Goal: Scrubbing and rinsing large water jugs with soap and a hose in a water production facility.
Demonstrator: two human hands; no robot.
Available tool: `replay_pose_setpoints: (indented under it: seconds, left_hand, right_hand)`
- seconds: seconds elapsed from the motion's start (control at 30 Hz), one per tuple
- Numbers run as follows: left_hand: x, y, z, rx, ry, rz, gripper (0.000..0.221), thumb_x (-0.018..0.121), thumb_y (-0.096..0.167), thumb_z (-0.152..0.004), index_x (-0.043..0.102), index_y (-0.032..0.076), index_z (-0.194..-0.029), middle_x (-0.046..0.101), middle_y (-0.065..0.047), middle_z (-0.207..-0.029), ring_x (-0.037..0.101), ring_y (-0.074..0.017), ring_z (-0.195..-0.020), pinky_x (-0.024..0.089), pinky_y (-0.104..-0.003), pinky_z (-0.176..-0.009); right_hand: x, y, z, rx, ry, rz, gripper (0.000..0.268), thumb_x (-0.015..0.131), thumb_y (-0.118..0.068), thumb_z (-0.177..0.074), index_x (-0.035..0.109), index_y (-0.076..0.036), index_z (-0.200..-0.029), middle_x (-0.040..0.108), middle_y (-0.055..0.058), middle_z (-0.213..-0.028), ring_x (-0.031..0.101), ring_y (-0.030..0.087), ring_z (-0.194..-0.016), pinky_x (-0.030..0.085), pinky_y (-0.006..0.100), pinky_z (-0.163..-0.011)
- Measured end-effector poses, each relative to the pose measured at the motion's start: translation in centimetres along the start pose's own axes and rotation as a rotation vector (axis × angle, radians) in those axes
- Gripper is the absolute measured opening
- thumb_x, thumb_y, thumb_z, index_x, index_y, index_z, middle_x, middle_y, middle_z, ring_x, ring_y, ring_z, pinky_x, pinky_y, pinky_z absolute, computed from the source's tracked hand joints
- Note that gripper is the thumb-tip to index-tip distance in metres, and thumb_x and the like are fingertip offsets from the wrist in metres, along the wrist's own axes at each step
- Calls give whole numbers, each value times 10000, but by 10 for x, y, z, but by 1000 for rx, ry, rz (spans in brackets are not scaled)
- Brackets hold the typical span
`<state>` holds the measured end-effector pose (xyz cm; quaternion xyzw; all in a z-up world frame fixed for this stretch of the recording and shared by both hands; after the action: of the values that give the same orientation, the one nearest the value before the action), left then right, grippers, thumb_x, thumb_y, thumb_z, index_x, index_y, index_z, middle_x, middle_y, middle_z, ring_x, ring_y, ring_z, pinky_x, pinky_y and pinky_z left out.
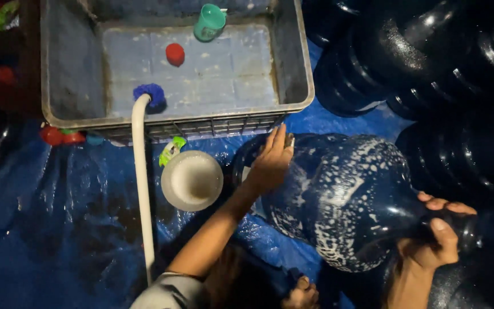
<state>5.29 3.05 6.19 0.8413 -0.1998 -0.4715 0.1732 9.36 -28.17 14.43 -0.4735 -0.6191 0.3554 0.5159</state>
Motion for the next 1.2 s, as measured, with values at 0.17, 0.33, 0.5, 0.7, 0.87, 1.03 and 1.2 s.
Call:
replay_pose_setpoints:
  seconds: [0.17, 0.33, 0.5, 0.7, 0.87, 1.03, 1.2]
  left_hand:
    - [-68, 34, -21, -226, -256, 934, 839, 182, 607, -1048, 265, -53, -1559, 205, -288, -1672, 195, -420, -1577, 224, -528, -1265]
    - [-19, -9, -5, -303, -398, 544, 651, 311, 332, -1015, 313, -81, -1518, 133, -322, -1661, 132, -447, -1555, 190, -518, -1238]
    - [-41, 15, 7, -232, -274, 1063, 863, 344, 607, -1027, 246, -58, -1568, 233, -268, -1670, 277, -385, -1545, 245, -427, -1232]
    - [59, -130, 83, -756, -362, 1034, 752, 406, 369, -940, 254, 23, -1591, 306, -191, -1662, 296, -317, -1533, 234, -413, -1215]
    - [-78, -125, 113, -1339, -298, 997, 515, 623, 411, -883, 722, 82, -1266, 722, -71, -1268, 648, -170, -1222, 391, -293, -1126]
    - [56, -273, 256, -607, -895, -245, 354, 566, 367, -971, 673, 129, -1210, 710, -98, -1151, 659, -303, -1016, 471, -408, -855]
    - [181, -349, 311, -796, -1043, -40, 1131, 453, 750, -896, 75, -58, -1592, 52, -487, -1555, 110, -757, -1342, 58, -746, -1121]
  right_hand:
    - [19, -3, 7, -51, -72, 34, 378, 608, -251, -806, 563, -185, -1175, 643, 11, -1019, 655, 200, -1096, 533, 381, -1204]
    - [29, -6, 10, -160, -7, 190, 537, 648, -327, -913, 465, -170, -1393, 642, 42, -1142, 676, 244, -1148, 582, 395, -1147]
    - [31, -27, 18, 25, 295, 276, 422, 594, -125, -959, 482, -155, -1365, 640, 10, -1188, 685, 153, -1121, 619, 287, -1107]
    - [18, -18, 26, 83, 45, -153, 383, 552, -60, -817, 560, -200, -1173, 629, -16, -1114, 640, 171, -1150, 543, 349, -1179]
    - [-55, 6, 7, -51, -330, 62, 601, 486, -347, -841, 469, -216, -1427, 540, -55, -1256, 553, 105, -1317, 381, 374, -1507]
    - [-49, 6, 8, -27, -427, -2, 612, 517, -317, -770, 551, -266, -1379, 604, -87, -1211, 590, 98, -1286, 394, 379, -1496]
    - [-24, -5, -1, -85, -498, 58, 602, 555, -291, -749, 516, -222, -1346, 616, -15, -1139, 617, 154, -1230, 433, 426, -1433]
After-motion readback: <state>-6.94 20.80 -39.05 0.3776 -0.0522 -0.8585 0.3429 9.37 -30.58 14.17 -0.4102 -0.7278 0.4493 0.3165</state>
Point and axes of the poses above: each hand's wrist, its own z-axis away from the middle knuckle, its own x-axis out of the palm, y = z × x, the point moved 5 cm from there along -z, towards the middle knuckle
